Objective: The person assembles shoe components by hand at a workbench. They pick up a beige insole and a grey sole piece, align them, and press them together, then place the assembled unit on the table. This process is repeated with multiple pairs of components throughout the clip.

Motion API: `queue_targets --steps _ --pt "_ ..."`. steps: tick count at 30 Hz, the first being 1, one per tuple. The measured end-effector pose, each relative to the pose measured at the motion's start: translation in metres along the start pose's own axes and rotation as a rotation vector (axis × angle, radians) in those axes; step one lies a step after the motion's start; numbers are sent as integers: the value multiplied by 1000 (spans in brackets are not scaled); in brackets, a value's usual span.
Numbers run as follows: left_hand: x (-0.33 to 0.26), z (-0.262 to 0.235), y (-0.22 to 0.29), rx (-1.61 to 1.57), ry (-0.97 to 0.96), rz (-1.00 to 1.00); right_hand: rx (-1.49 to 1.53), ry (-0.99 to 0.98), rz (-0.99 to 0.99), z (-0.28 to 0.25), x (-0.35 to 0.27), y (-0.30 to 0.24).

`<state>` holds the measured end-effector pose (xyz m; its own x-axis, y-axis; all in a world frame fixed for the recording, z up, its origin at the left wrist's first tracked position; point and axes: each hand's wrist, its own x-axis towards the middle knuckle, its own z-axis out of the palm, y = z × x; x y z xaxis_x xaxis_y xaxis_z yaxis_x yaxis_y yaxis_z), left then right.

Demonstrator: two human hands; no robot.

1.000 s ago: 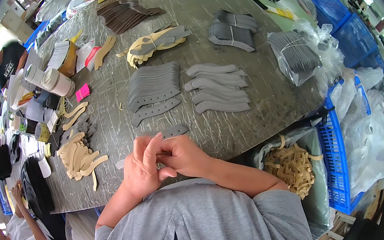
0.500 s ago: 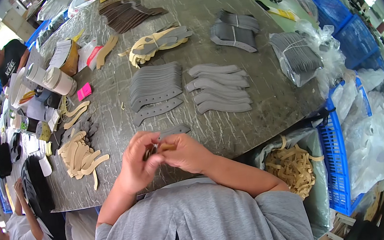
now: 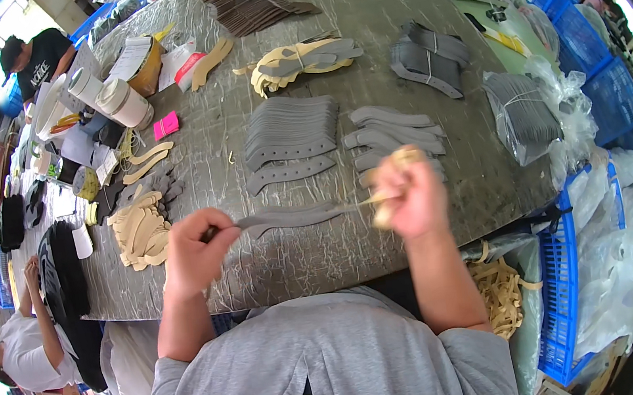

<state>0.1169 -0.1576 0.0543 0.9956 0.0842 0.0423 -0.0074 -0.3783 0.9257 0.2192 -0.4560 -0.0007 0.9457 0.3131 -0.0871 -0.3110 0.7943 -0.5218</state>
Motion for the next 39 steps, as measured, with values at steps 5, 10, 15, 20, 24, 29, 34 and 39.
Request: queue_targets --steps 5,10,15,20,24,29,34,39 --pt "-3 -19 -44 -175 -27 -301 -844 195 -168 -15 -20 -14" --pt "2 -6 -58 -200 -119 -399 -867 44 299 -10 -22 32" --pt "10 0 -59 -132 -144 -436 -785 -12 329 -24 -7 57" --pt "16 3 -67 -180 -175 -512 -1032 38 180 -19 -2 69" --pt "17 4 -79 -150 -164 -493 -1008 4 161 -23 -1 73" --pt "21 18 -75 234 -119 -406 -1227 60 77 -18 1 76" --pt "22 22 -81 290 -107 -360 -1323 74 35 -20 3 80" --pt "23 22 -81 305 -114 -367 -1373 67 -21 -26 4 85"
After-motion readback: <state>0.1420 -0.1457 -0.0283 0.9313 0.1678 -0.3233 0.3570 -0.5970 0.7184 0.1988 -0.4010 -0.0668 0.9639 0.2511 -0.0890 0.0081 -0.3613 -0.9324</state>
